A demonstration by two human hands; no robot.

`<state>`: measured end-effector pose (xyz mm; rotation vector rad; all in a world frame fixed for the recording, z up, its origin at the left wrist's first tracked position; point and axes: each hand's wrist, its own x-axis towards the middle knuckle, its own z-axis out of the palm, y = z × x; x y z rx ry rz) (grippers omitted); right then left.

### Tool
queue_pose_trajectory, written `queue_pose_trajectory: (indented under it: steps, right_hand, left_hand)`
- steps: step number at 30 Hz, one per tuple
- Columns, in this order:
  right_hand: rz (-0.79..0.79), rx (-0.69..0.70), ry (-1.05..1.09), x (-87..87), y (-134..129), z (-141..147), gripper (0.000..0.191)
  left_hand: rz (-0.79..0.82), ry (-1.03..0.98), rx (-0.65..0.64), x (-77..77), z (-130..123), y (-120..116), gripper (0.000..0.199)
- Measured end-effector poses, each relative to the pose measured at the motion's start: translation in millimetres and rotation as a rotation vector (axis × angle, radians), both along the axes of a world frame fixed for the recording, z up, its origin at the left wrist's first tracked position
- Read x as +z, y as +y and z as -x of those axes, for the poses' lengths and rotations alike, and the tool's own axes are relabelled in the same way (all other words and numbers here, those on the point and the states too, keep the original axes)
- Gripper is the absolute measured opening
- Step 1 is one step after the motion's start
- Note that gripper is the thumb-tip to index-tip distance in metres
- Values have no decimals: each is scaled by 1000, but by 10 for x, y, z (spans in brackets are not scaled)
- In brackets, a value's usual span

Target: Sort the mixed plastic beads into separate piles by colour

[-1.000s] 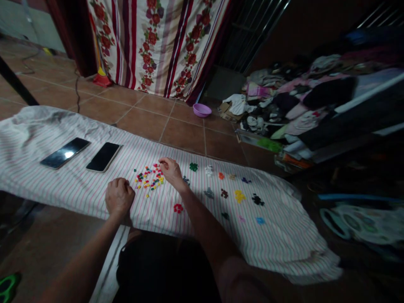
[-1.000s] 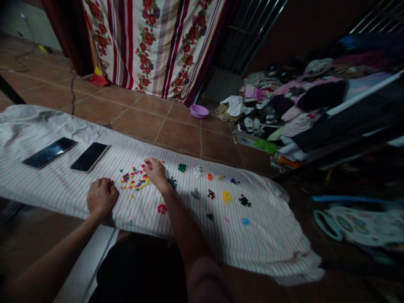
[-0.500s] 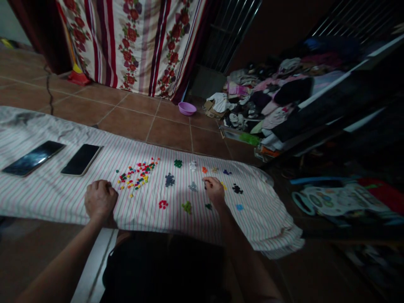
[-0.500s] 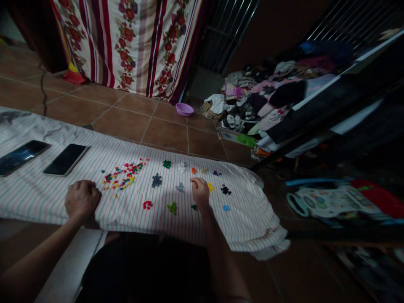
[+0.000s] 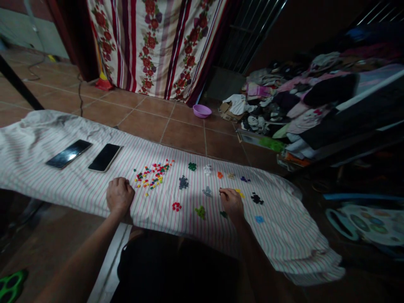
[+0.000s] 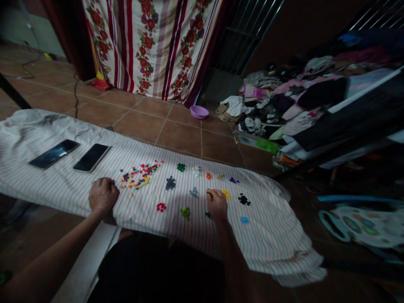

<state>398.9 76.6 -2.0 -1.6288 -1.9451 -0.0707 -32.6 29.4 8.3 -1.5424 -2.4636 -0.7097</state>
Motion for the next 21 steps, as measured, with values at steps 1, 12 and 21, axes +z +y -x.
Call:
queue_pose_trajectory:
  steps: [1, 12, 21]
  right_hand:
    - [-6, -2, -4, 22, 0, 3, 27]
    - [50, 291, 68, 353, 648, 1259, 24]
    - [279, 419, -134, 275, 1051, 2304, 31]
  left_hand:
    - [-9, 4, -1, -6, 1, -1, 15]
    - [-43, 27, -16, -39, 8, 2, 13]
    - [-21, 1, -20, 10, -7, -4, 14]
